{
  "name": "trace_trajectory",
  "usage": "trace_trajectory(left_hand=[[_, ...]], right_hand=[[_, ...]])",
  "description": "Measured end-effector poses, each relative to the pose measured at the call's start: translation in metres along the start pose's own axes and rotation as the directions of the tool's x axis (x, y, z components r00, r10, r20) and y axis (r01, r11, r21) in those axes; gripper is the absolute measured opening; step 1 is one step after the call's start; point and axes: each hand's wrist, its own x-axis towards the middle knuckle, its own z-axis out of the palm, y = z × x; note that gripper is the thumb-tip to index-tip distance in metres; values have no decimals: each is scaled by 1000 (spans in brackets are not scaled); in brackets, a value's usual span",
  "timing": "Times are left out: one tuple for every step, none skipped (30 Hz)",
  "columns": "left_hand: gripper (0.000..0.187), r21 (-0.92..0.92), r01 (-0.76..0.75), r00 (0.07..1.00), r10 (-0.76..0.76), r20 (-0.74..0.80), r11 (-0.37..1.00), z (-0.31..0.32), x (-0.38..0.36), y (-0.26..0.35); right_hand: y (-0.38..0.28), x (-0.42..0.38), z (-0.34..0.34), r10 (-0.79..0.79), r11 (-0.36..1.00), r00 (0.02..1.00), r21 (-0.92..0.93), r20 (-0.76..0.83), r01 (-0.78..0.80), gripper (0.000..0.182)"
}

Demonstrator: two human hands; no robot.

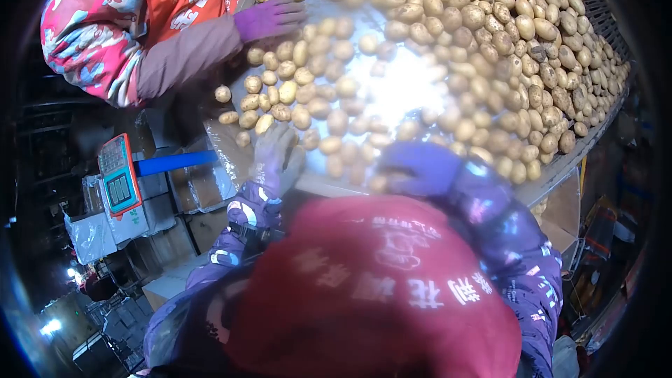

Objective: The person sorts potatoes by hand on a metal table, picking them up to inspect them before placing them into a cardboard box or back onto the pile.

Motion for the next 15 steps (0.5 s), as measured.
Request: trace_trajectory(left_hand=[[36,-40,-6,997,9,80,999,-3,5,5],[38,-81,-9,987,22,161,997,-1,8,10],[41,-52,-137,981,142,131,989,8,10,16],[44,-18,-261,959,262,107,965,19,11,25],[47,18,-381,922,378,87,925,25,12,30],[51,73,-295,945,279,173,953,29,16,26],[55,134,-211,952,173,252,968,34,24,21],[60,202,-133,944,62,324,970,38,31,16],[52,202,3,970,-52,238,979,29,42,22],[49,218,54,977,-96,188,974,24,45,14],[47,232,105,980,-140,139,967,15,47,1],[44,243,158,978,-185,92,957,8,50,-9],[42,246,91,996,-89,-17,965,5,50,-21],[40,258,26,992,7,-127,966,5,49,-34],[39,278,-37,967,105,-232,960,1,53,-33]], right_hand=[[13,-20,1,-58,998,994,-46,-89,54,54],[12,-38,-5,-147,971,971,-217,-187,105,56],[13,-57,-7,-132,951,956,-306,-262,48,57],[15,-76,-9,-117,923,935,-383,-336,-22,59],[19,-98,-5,17,913,914,-367,-405,-179,61],[16,-109,-1,144,879,870,-342,-472,-332,62],[13,-117,1,148,856,886,-391,-439,-337,64],[9,-125,2,156,832,900,-437,-406,-341,66],[6,-131,5,163,808,913,-481,-374,-341,68],[10,-139,14,172,783,918,-516,-357,-347,69],[24,-149,28,182,759,922,-547,-341,-352,70],[35,-154,38,195,736,926,-577,-322,-356,71],[39,-150,40,162,735,934,-592,-319,-331,76],[39,-146,39,149,737,937,-596,-317,-319,78],[33,-136,37,134,741,940,-598,-315,-306,80]])
